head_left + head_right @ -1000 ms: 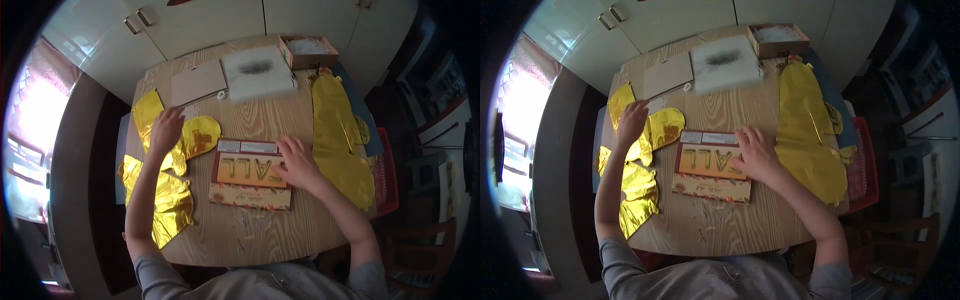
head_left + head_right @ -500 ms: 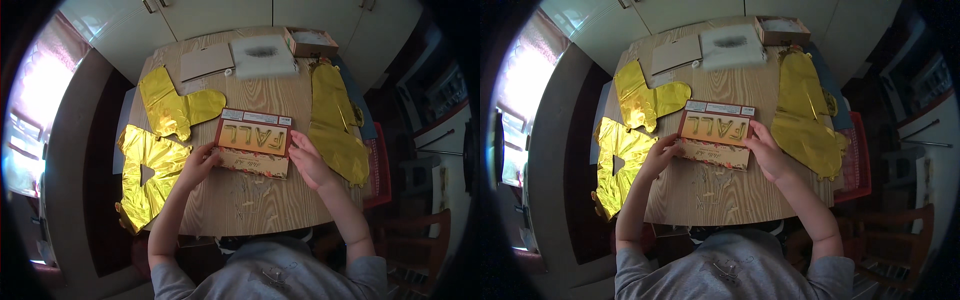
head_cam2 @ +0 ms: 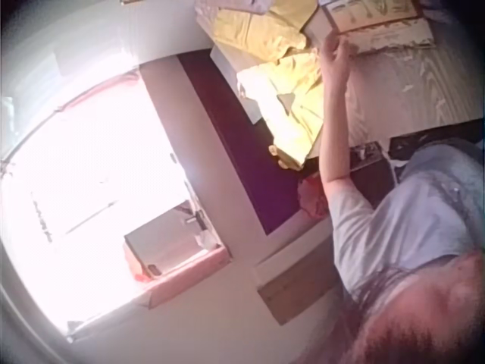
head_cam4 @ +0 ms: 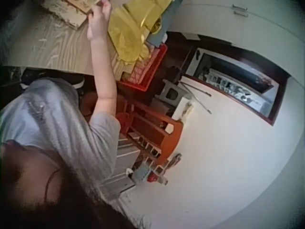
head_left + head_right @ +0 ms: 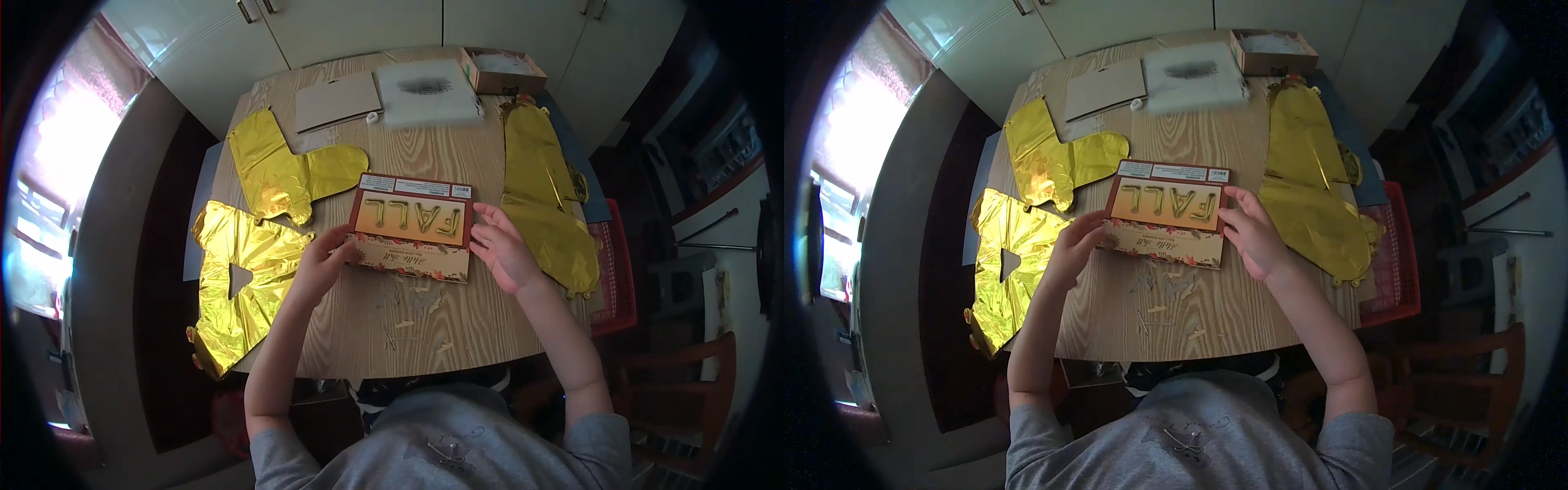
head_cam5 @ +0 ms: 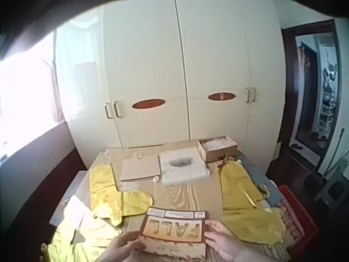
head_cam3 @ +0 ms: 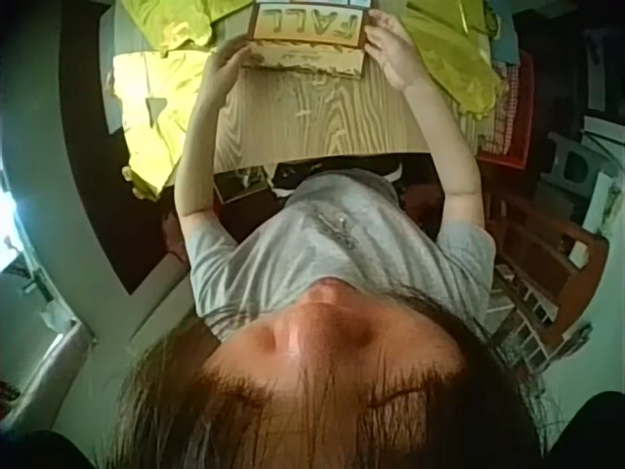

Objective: Sorting and inspecting decorative 'FALL' themed greeting cards and other papercraft items at a table.

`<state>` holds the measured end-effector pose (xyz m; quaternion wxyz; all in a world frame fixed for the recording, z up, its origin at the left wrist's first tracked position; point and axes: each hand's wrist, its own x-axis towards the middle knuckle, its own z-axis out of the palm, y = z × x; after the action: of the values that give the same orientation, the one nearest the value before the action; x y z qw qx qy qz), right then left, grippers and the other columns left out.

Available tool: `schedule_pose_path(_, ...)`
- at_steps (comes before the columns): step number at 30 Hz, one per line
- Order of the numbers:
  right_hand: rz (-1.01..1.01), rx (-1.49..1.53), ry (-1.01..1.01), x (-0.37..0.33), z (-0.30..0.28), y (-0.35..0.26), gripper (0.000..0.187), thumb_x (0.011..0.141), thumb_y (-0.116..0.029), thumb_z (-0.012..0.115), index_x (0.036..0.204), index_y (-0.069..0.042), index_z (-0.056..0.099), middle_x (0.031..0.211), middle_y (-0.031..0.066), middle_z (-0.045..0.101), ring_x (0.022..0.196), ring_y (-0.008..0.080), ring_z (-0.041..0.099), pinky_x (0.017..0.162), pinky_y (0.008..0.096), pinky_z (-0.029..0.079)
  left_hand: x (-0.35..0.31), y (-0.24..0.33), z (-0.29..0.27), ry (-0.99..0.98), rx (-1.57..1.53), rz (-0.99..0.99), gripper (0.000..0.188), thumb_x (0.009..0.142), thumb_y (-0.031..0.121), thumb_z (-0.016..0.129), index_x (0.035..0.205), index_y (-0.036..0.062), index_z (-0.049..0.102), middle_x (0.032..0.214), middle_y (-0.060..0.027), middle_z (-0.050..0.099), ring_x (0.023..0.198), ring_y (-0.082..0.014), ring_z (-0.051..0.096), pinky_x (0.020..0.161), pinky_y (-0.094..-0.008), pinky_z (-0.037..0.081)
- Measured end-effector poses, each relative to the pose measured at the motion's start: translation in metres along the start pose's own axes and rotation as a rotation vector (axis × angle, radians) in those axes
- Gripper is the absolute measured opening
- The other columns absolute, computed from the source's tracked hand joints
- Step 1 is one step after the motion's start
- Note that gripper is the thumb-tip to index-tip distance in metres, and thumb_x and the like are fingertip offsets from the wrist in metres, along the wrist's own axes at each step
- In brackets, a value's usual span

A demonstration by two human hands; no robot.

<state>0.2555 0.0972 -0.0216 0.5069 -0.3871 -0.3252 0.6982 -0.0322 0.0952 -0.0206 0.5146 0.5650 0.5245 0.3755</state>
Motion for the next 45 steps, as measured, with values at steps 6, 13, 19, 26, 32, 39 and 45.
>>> schedule_pose_path(6, -0.016, -0.057, -0.037, -0.003, 0.0, 0.005, 0.046, 0.085, -0.011, 0.052, 0.124, -0.003, 0.03, 0.116, 0.0117, 0.043, 0.105, 0.0155, 0.044, 0.093, 0.0319, 0.034, -0.003, 0.011, -0.003, 0.023, -0.096, -0.061, 0.036, 0.086, 0.013, 0.051, 0.119, -0.0014, 0.047, 0.106, -0.0125, 0.059, 0.095, -0.0151, 0.055, 0.081, -0.0286, 0.044)
schedule_pose_path(13, -0.025, -0.006, -0.019, -0.003, 0.003, -0.002, 0.048, 0.084, -0.011, 0.053, 0.124, -0.003, 0.029, 0.12, 0.0138, 0.039, 0.108, 0.0162, 0.042, 0.095, 0.0323, 0.035, -0.003, 0.022, -0.014, 0.066, -0.167, -0.152, 0.04, 0.085, 0.019, 0.052, 0.121, 0.003, 0.046, 0.109, -0.0086, 0.057, 0.102, -0.0146, 0.051, 0.082, -0.0279, 0.041)
schedule_pose_path(19, 0.012, -0.079, -0.07, -0.004, 0.001, -0.002, 0.052, 0.082, -0.012, 0.055, 0.126, -0.002, 0.028, 0.131, 0.0175, 0.027, 0.118, 0.0216, 0.036, 0.101, 0.0325, 0.03, 0.005, 0.018, -0.008, 0.055, -0.377, -0.202, 0.049, 0.08, 0.007, 0.054, 0.127, 0.0062, 0.038, 0.099, -0.0082, 0.058, 0.092, -0.0142, 0.054, 0.075, -0.0255, 0.045)
schedule_pose_path(26, -0.613, -1.439, -0.166, -0.03, 0.014, 0.003, 0.043, 0.078, -0.016, 0.061, 0.117, -0.007, 0.046, 0.129, 0.0167, 0.039, 0.127, 0.0311, 0.029, 0.101, 0.0506, 0.027, 0.011, 0.02, -0.002, -0.005, -0.556, -0.241, 0.048, 0.079, 0.0, 0.048, 0.126, 0.0048, 0.039, 0.094, -0.0089, 0.057, 0.079, -0.0145, 0.057, 0.069, -0.0268, 0.048)
schedule_pose_path(32, -1.121, -1.333, -0.096, -0.021, 0.016, -0.034, 0.013, 0.076, -0.004, 0.06, 0.088, -0.007, 0.058, 0.081, 0.0055, 0.063, 0.081, 0.0271, 0.061, 0.079, 0.0408, 0.048, 0.001, 0.061, -0.008, -0.088, -0.615, -0.27, 0.038, 0.081, 0.009, 0.045, 0.117, -0.0022, 0.049, 0.088, -0.0062, 0.058, 0.072, -0.0127, 0.054, 0.061, -0.0236, 0.045)
schedule_pose_path(39, -0.886, -1.204, -0.18, 0.003, 0.029, -0.062, 0.019, 0.079, -0.003, 0.057, 0.097, -0.007, 0.054, 0.087, 0.0109, 0.062, 0.078, 0.0264, 0.062, 0.063, 0.0335, 0.05, 0.017, 0.057, -0.033, -0.017, 0.238, 0.226, 0.03, 0.075, 0.015, 0.062, 0.102, 0.0012, 0.058, 0.074, -0.0015, 0.052, 0.071, -0.0103, 0.053, 0.058, -0.0228, 0.042)
schedule_pose_path(45, -0.691, -0.656, -0.264, 0.016, 0.03, -0.045, 0.024, 0.086, -0.006, 0.052, 0.109, -0.006, 0.045, 0.101, 0.0095, 0.057, 0.093, 0.0188, 0.058, 0.079, 0.0299, 0.045, 0.044, 0.026, -0.014, -0.116, -0.246, 0.377, 0.018, 0.074, 0.01, 0.069, 0.088, 0.0018, 0.06, 0.087, -0.003, 0.058, 0.078, -0.0095, 0.055, 0.066, -0.0234, 0.045)
